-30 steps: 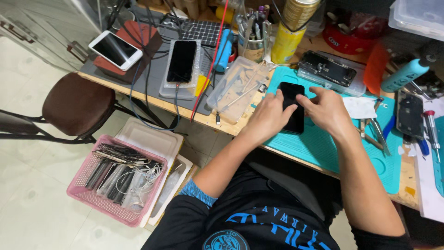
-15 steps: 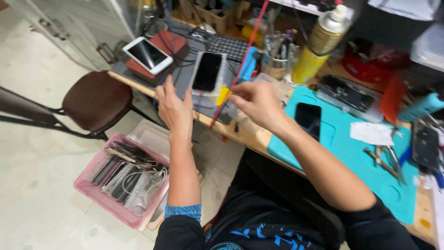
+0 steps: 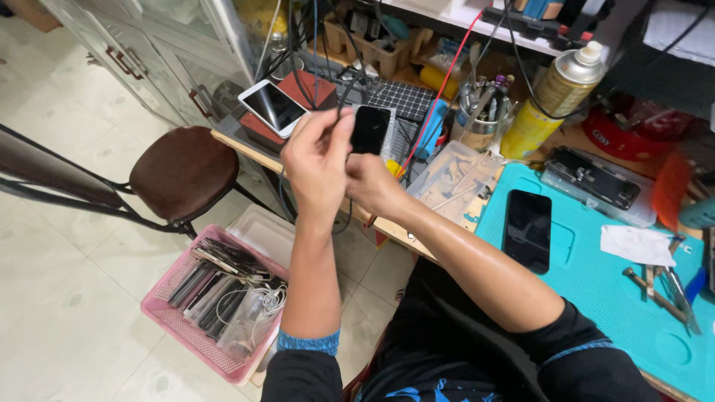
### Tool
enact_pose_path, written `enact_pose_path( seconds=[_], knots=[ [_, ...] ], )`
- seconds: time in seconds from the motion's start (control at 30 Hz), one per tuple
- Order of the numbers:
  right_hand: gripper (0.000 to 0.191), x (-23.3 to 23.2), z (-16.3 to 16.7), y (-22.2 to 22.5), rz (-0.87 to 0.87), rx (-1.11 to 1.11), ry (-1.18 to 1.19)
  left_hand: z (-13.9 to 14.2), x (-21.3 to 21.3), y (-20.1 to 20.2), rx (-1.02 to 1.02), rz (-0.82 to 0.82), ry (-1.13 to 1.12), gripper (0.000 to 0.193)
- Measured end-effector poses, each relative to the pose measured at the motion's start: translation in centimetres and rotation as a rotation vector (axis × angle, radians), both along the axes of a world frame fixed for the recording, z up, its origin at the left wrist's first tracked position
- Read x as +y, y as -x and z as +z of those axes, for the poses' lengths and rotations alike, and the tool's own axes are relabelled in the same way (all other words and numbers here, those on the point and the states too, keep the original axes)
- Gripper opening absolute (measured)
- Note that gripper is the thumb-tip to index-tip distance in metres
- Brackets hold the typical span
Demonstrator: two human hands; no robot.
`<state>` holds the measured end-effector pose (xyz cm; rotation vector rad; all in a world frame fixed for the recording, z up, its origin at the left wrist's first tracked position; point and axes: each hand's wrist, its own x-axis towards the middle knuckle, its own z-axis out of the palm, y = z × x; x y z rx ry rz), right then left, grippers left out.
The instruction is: The person repairs a smartphone at a workbench. They work on the opened phone's internals, connect a charging cable and power it on, then lift the logic board and wipe the phone's frame and internal surfaces with a tissue while holding the device.
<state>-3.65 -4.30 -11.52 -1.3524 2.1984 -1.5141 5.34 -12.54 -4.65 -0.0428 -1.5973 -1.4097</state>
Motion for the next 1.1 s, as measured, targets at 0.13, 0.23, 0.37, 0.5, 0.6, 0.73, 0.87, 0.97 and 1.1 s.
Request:
enact_pose_path(
  seconds=[0.13,0.23,0.37,0.5,0.6,0.73,0.87,0.97,1.1],
  knots=[
    [0.017,6.5,1.6,0.1,-0.043,-0.192,0.37,0.0,4.0,-1.7,0.023,-0.09,0.131,0.029],
    [0.021,12.7,5.4,1.7,-0.143,-0.152,0.586,-1.3,6.9,-2.5,-0.108,-0.122,0.385,0.024],
    [0.029,19.6,9.0,2.1,-0.195,-0.23,0.626,-2.7,11.6,-1.9,-0.324,-0.446,0.269,0.017],
    [0.042,24.7,7.6,-0.8,0.126,-0.456,0.598,-1.5,15.8,-0.2,-0.214,-0.695,0.06,0.018],
    [0.043,27.3,4.0,-3.5,0.221,-0.764,0.54,1.1,18.3,1.9,-0.021,-0.734,0.076,0.02],
    [0.044,33.0,0.8,-4.8,0.077,-0.638,0.412,3.2,20.8,4.4,-0.013,-0.814,-0.106,0.024],
    [0.026,41.8,-0.3,-4.9,-0.324,-0.524,0.332,0.9,21.8,4.2,-0.06,-0.661,-0.121,0.018],
    [0.021,46.6,-1.3,-4.8,-0.592,-0.414,0.261,-2.1,22.2,3.6,-0.126,-0.193,0.247,0.027],
    [0.01,49.7,-1.5,-3.2,-0.564,-0.612,0.58,-4.6,21.7,2.7,-0.744,0.097,0.79,0.033]
  ],
)
